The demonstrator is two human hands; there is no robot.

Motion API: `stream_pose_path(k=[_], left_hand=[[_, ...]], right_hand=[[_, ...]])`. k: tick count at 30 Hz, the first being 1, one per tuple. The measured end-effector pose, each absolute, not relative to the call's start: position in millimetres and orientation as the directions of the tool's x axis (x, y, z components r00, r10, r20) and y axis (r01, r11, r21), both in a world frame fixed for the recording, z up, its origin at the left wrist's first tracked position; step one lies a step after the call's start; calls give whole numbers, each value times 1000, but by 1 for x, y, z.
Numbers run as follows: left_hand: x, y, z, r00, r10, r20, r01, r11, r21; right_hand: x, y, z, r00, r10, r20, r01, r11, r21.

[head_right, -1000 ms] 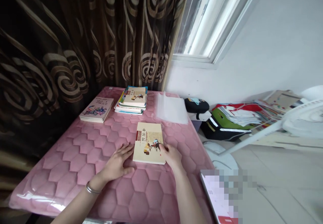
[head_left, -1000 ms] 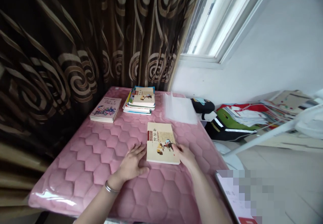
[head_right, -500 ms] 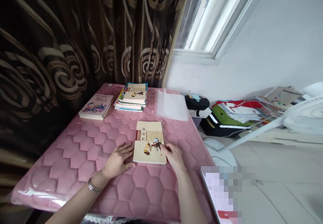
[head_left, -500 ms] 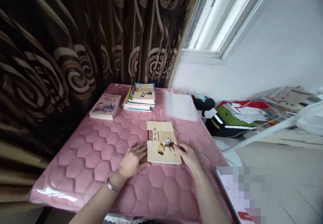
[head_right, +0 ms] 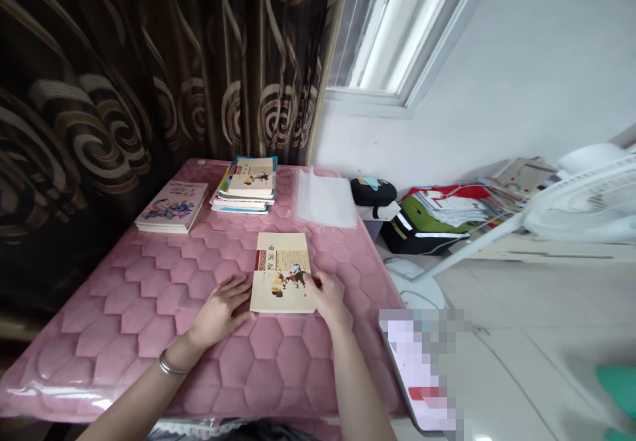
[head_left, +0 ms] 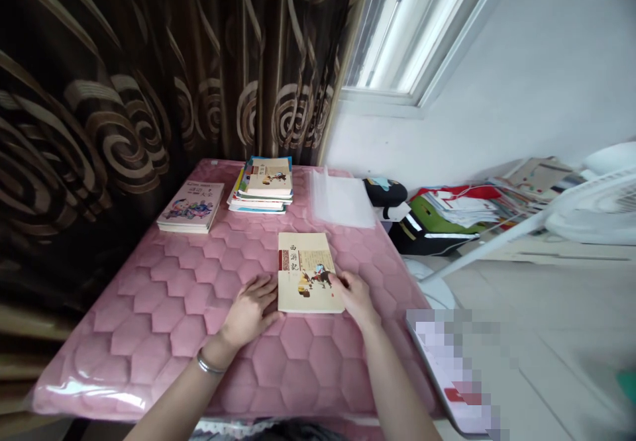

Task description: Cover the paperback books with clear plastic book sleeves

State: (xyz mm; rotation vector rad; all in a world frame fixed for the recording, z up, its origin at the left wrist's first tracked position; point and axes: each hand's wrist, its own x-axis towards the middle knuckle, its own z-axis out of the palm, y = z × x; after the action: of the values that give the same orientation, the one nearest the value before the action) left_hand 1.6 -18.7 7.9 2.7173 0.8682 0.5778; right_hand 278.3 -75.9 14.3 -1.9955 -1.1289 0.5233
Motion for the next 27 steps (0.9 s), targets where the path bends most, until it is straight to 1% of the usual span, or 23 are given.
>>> stream_pose_path(k=[4,9,11,18,27], left_hand=[[3,-20,10,743,608,281,512,-786,346],[3,-22,13,747,610,266,515,-783,350],[3,-22,14,746,613,260,520,-781,346],[4,-23,13,740,610,282,517,-785,342],[3,-22,14,763,576,292,482,-809,337]], right_hand=[[279,-77,12,513,858,41,536,-283,-795],[281,-77,3,529,849,2,479,-296,-826],[281,-76,1,536,844,9,467,-287,-836],[281,-76,0,532,846,37,460,-252,-852],[281,-77,-1,523,849,77,491,-225,-842]])
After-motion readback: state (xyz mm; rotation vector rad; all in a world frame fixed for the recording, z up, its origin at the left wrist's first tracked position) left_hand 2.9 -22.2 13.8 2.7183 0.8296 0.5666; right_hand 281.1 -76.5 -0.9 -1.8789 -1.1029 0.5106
